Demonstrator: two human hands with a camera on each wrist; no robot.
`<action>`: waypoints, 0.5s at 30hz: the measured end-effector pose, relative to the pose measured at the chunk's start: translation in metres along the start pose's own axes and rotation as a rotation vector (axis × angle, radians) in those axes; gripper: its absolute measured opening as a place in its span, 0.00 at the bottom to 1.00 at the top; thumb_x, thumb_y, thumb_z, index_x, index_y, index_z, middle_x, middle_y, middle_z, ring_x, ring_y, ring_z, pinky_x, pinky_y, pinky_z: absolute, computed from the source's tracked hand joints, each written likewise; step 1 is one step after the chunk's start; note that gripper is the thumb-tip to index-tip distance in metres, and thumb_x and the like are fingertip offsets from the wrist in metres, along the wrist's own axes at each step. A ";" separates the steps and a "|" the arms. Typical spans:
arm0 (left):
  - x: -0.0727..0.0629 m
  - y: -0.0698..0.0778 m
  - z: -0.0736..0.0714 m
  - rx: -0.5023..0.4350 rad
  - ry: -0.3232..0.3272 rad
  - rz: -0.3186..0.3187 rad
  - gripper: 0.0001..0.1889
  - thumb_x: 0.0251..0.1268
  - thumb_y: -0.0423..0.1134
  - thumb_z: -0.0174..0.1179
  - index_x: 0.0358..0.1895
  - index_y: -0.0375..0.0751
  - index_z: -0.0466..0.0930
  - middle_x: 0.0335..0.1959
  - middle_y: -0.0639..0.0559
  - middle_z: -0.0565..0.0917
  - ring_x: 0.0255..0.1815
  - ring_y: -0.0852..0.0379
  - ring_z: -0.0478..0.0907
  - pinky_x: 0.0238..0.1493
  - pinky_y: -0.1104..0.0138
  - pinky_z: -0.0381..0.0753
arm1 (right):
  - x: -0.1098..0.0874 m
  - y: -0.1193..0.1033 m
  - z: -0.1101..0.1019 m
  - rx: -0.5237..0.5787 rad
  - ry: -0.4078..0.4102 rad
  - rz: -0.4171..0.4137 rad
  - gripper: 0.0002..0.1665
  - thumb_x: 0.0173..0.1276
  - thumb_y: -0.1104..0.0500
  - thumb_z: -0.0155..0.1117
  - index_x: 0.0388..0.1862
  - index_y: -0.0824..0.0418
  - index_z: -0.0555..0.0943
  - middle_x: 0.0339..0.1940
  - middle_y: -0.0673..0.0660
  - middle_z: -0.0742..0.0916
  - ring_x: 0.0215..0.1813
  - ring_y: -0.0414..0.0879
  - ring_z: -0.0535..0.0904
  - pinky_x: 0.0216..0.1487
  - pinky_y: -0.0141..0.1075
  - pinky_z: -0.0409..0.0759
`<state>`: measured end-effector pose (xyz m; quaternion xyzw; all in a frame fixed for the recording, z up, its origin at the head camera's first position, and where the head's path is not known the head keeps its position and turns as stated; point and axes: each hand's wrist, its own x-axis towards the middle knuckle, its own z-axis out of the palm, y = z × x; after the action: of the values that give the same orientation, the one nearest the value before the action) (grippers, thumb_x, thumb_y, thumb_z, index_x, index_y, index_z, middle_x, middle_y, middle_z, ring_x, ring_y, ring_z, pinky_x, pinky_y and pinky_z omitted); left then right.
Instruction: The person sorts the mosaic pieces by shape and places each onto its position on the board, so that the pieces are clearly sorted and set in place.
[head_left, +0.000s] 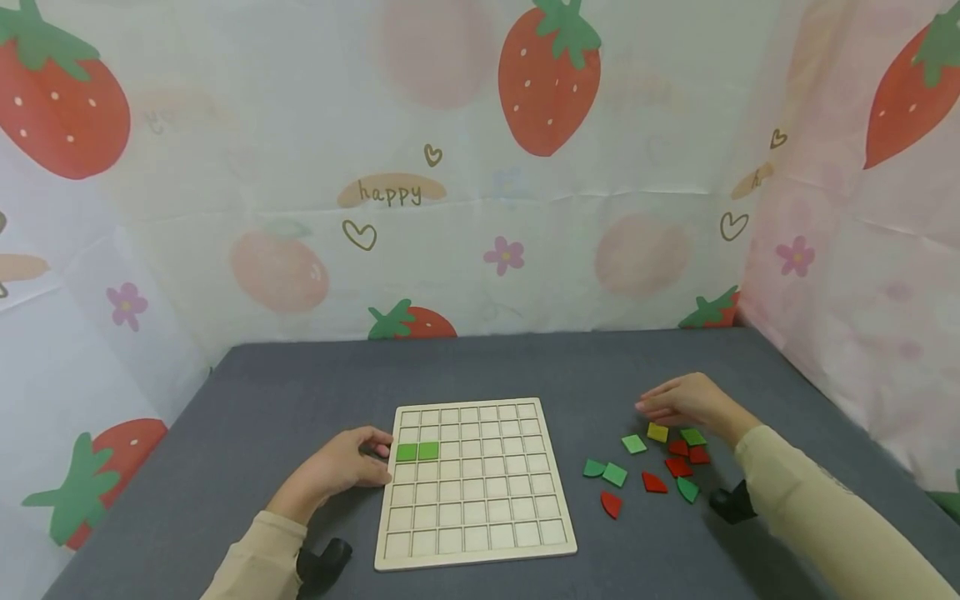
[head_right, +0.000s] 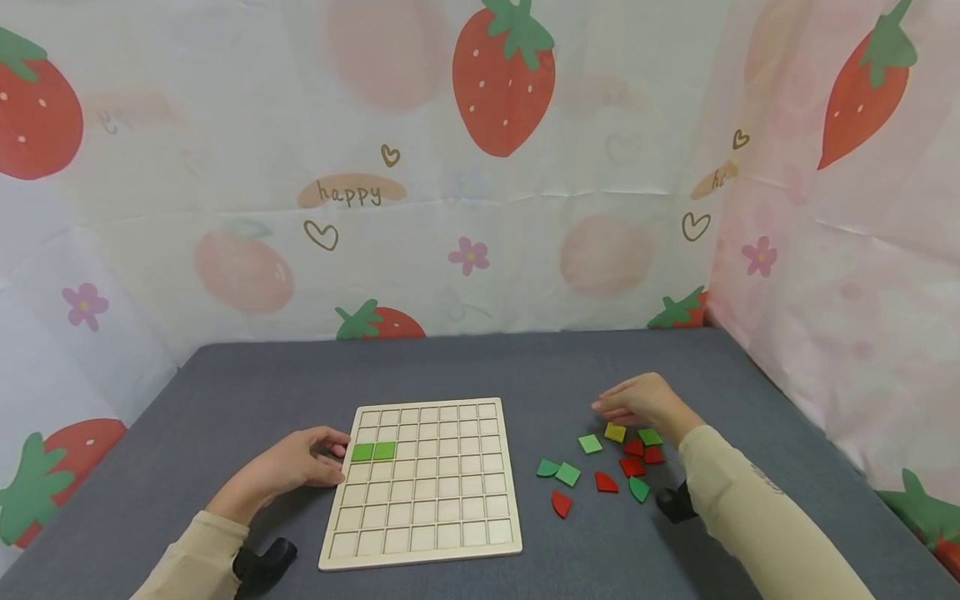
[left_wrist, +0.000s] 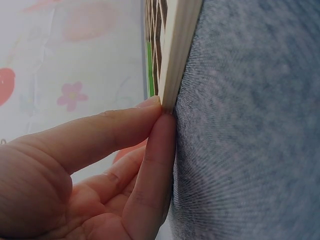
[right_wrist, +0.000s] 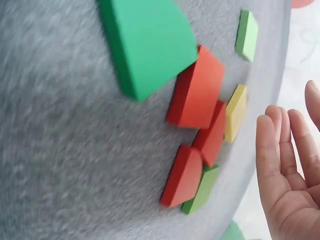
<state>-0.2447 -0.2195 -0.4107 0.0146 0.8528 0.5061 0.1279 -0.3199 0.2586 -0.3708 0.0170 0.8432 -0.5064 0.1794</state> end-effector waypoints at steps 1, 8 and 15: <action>0.000 0.000 0.000 0.001 0.001 0.000 0.30 0.53 0.21 0.67 0.62 0.22 0.70 0.46 0.39 0.74 0.41 0.54 0.79 0.42 0.62 0.83 | 0.001 0.001 -0.001 0.005 0.003 0.004 0.31 0.66 0.59 0.70 0.61 0.77 0.76 0.42 0.56 0.91 0.42 0.43 0.88 0.49 0.40 0.86; 0.000 0.000 0.000 0.008 0.009 -0.006 0.30 0.53 0.21 0.67 0.62 0.23 0.70 0.46 0.40 0.75 0.41 0.54 0.79 0.42 0.62 0.83 | 0.004 0.010 -0.008 -0.018 0.043 0.029 0.30 0.64 0.58 0.72 0.59 0.76 0.78 0.36 0.51 0.91 0.37 0.38 0.87 0.43 0.36 0.86; 0.000 0.000 0.000 -0.001 0.007 -0.009 0.30 0.53 0.21 0.67 0.62 0.23 0.70 0.46 0.40 0.75 0.41 0.55 0.79 0.42 0.62 0.83 | 0.003 0.017 -0.013 -0.044 0.039 0.034 0.27 0.63 0.59 0.72 0.56 0.75 0.80 0.35 0.49 0.91 0.36 0.37 0.85 0.41 0.34 0.86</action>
<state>-0.2449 -0.2192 -0.4111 0.0089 0.8531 0.5059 0.1272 -0.3231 0.2777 -0.3810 0.0370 0.8571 -0.4842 0.1720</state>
